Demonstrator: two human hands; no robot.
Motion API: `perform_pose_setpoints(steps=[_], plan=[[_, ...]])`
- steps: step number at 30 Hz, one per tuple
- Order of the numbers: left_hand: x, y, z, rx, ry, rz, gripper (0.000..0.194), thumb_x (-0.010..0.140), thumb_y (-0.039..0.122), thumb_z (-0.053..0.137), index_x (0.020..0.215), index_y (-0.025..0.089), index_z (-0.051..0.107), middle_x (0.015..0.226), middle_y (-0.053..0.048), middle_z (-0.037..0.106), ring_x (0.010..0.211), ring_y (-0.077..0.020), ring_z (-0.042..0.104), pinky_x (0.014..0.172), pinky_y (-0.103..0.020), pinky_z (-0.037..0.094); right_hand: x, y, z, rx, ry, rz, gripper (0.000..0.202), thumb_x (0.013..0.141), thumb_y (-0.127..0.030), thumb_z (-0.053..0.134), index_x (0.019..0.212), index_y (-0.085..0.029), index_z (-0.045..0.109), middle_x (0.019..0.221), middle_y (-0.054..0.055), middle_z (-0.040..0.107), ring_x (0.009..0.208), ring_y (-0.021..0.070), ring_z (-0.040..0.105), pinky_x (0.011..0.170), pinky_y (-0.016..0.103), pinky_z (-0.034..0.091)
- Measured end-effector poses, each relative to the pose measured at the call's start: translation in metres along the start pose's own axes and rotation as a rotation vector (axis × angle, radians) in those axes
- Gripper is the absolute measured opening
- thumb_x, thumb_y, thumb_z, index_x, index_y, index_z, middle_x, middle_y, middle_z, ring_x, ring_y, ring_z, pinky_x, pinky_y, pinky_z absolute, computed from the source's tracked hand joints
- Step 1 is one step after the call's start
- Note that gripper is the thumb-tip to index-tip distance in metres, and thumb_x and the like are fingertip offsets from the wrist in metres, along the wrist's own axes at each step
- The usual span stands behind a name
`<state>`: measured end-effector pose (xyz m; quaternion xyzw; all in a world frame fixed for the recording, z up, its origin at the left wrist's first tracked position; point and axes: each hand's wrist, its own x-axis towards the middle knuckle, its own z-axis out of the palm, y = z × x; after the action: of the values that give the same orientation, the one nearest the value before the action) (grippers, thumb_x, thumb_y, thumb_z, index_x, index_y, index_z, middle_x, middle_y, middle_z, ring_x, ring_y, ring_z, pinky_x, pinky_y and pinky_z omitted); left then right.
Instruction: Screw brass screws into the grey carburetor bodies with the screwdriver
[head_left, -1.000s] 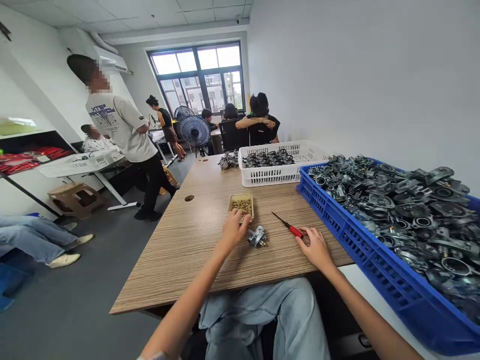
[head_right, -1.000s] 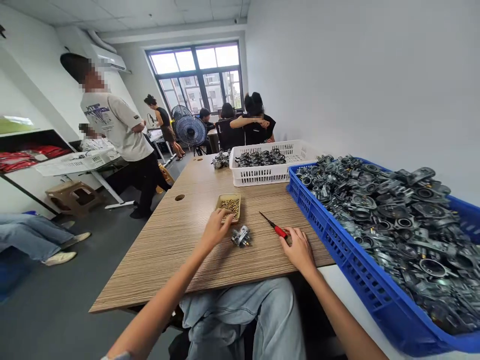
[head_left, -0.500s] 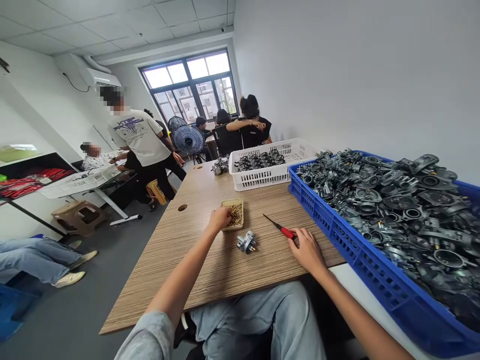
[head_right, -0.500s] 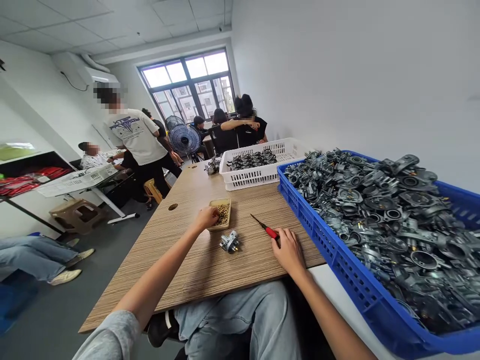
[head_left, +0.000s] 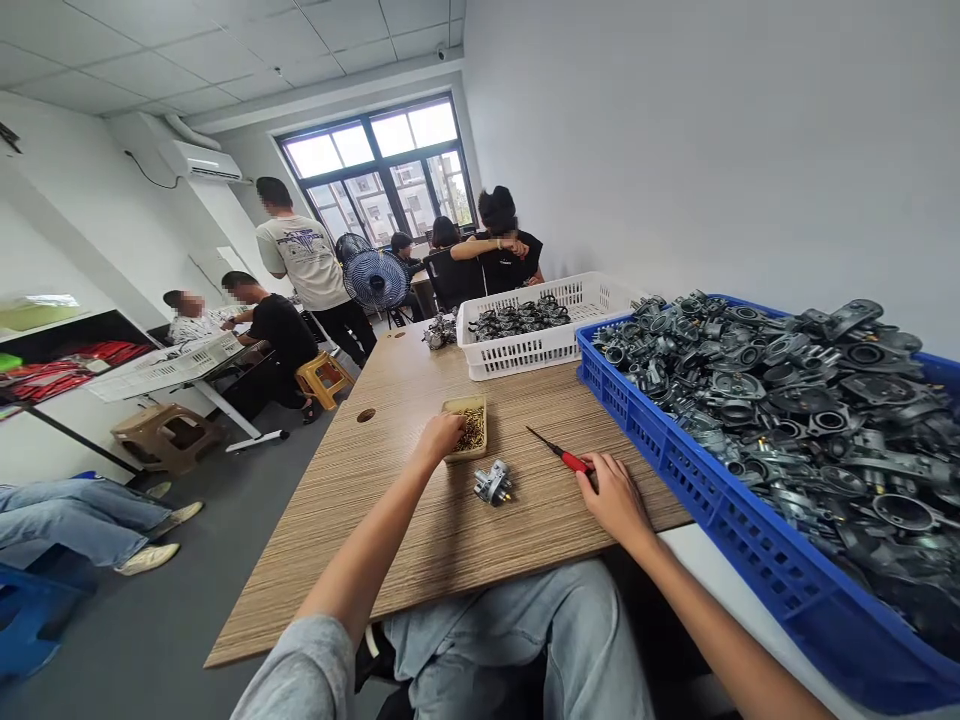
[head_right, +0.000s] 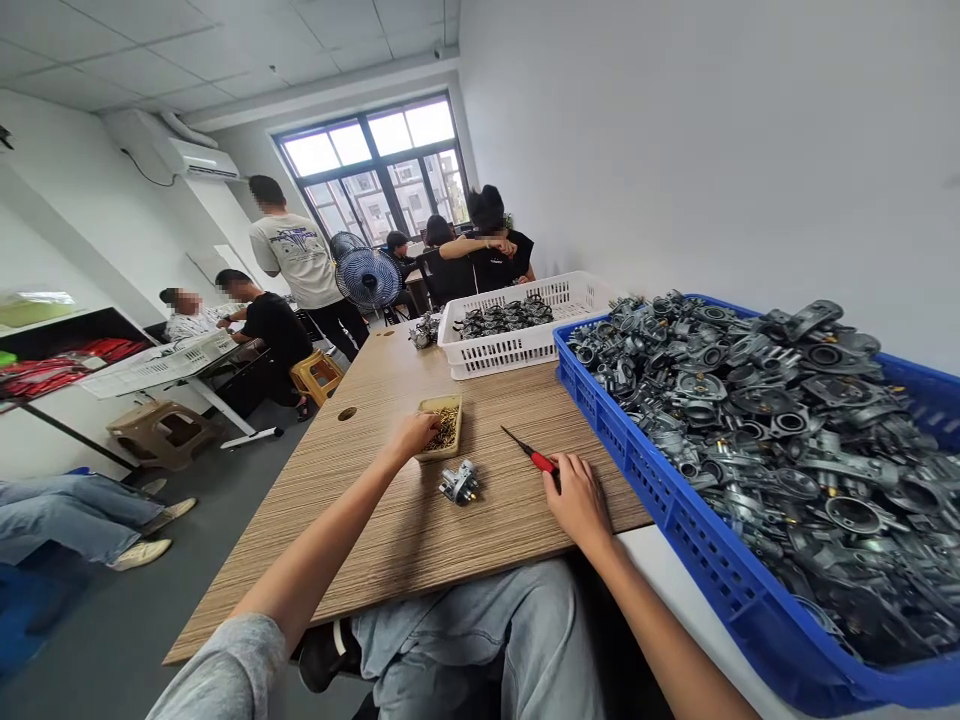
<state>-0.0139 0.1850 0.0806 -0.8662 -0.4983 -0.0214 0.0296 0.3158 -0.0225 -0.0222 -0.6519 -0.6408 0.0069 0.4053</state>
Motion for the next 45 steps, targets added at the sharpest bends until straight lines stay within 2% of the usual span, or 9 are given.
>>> perform_pose_setpoints(steps=[9, 13, 16, 20, 26, 32, 39, 45], plan=[[0.002, 0.0, 0.006, -0.088, 0.035, 0.049, 0.018, 0.09, 0.009, 0.062, 0.092, 0.021, 0.076, 0.106, -0.01, 0.079, 0.1, -0.0218, 0.073, 0.088, -0.027, 0.051, 0.0, -0.001, 0.0, -0.01, 0.031, 0.003, 0.026, 0.103, -0.03, 0.051, 0.123, -0.019, 0.063, 0.114, 0.013, 0.072, 0.107, 0.0302, 0.065, 0.098, 0.043, 0.048], [0.001, -0.002, 0.011, -0.184, 0.11, -0.028, 0.012, 0.092, 0.016, 0.063, 0.097, 0.021, 0.073, 0.097, -0.007, 0.078, 0.091, -0.0205, 0.073, 0.082, -0.027, 0.051, 0.0, -0.002, 0.0, -0.011, 0.034, 0.008, 0.027, 0.103, -0.03, 0.05, 0.124, -0.018, 0.062, 0.114, 0.014, 0.072, 0.108, 0.0304, 0.065, 0.098, 0.043, 0.049], [0.002, -0.007, 0.013, -0.264, 0.18, -0.124, 0.016, 0.097, 0.022, 0.057, 0.106, 0.019, 0.07, 0.093, -0.007, 0.078, 0.083, -0.0195, 0.072, 0.075, -0.028, 0.051, 0.0, -0.003, -0.001, -0.01, 0.031, 0.012, 0.027, 0.103, -0.03, 0.05, 0.124, -0.018, 0.062, 0.114, 0.014, 0.072, 0.108, 0.0306, 0.064, 0.099, 0.043, 0.048], [0.005, -0.017, 0.011, -0.34, 0.232, -0.202, 0.02, 0.1, 0.025, 0.053, 0.109, 0.017, 0.069, 0.095, -0.008, 0.08, 0.084, -0.0189, 0.073, 0.074, -0.027, 0.053, 0.001, -0.003, -0.001, -0.006, 0.021, 0.018, 0.028, 0.103, -0.03, 0.049, 0.126, -0.018, 0.062, 0.115, 0.014, 0.072, 0.109, 0.0309, 0.064, 0.1, 0.044, 0.048], [0.009, -0.028, 0.005, -0.341, 0.203, -0.173, 0.01, 0.093, 0.02, 0.062, 0.098, 0.019, 0.071, 0.096, -0.006, 0.081, 0.088, -0.0196, 0.074, 0.081, -0.028, 0.055, 0.0, -0.003, -0.002, 0.003, 0.006, 0.029, 0.027, 0.104, -0.03, 0.049, 0.125, -0.019, 0.062, 0.115, 0.014, 0.072, 0.108, 0.0308, 0.063, 0.099, 0.044, 0.048], [0.009, -0.027, 0.005, -0.271, 0.155, -0.127, 0.023, 0.091, 0.008, 0.057, 0.101, 0.02, 0.073, 0.107, -0.007, 0.081, 0.099, -0.0204, 0.073, 0.09, -0.028, 0.054, 0.001, -0.003, -0.002, 0.006, -0.008, 0.027, 0.026, 0.104, -0.03, 0.05, 0.125, -0.019, 0.061, 0.117, 0.013, 0.071, 0.111, 0.0304, 0.063, 0.103, 0.044, 0.047], [0.007, -0.02, -0.001, -0.151, 0.11, -0.092, 0.018, 0.099, 0.018, 0.056, 0.102, 0.022, 0.073, 0.111, -0.01, 0.079, 0.106, -0.0247, 0.07, 0.095, -0.032, 0.051, 0.001, -0.006, -0.005, 0.008, -0.012, 0.037, 0.025, 0.104, -0.029, 0.05, 0.124, -0.02, 0.061, 0.117, 0.013, 0.071, 0.11, 0.0306, 0.063, 0.101, 0.043, 0.047], [0.008, -0.02, -0.006, -0.108, 0.128, -0.145, 0.022, 0.105, 0.025, 0.052, 0.108, 0.022, 0.073, 0.112, -0.013, 0.078, 0.111, -0.0269, 0.07, 0.093, -0.032, 0.051, 0.001, -0.008, -0.006, 0.011, -0.011, 0.04, 0.025, 0.103, -0.029, 0.05, 0.124, -0.019, 0.062, 0.117, 0.014, 0.072, 0.11, 0.0312, 0.062, 0.101, 0.044, 0.048]])
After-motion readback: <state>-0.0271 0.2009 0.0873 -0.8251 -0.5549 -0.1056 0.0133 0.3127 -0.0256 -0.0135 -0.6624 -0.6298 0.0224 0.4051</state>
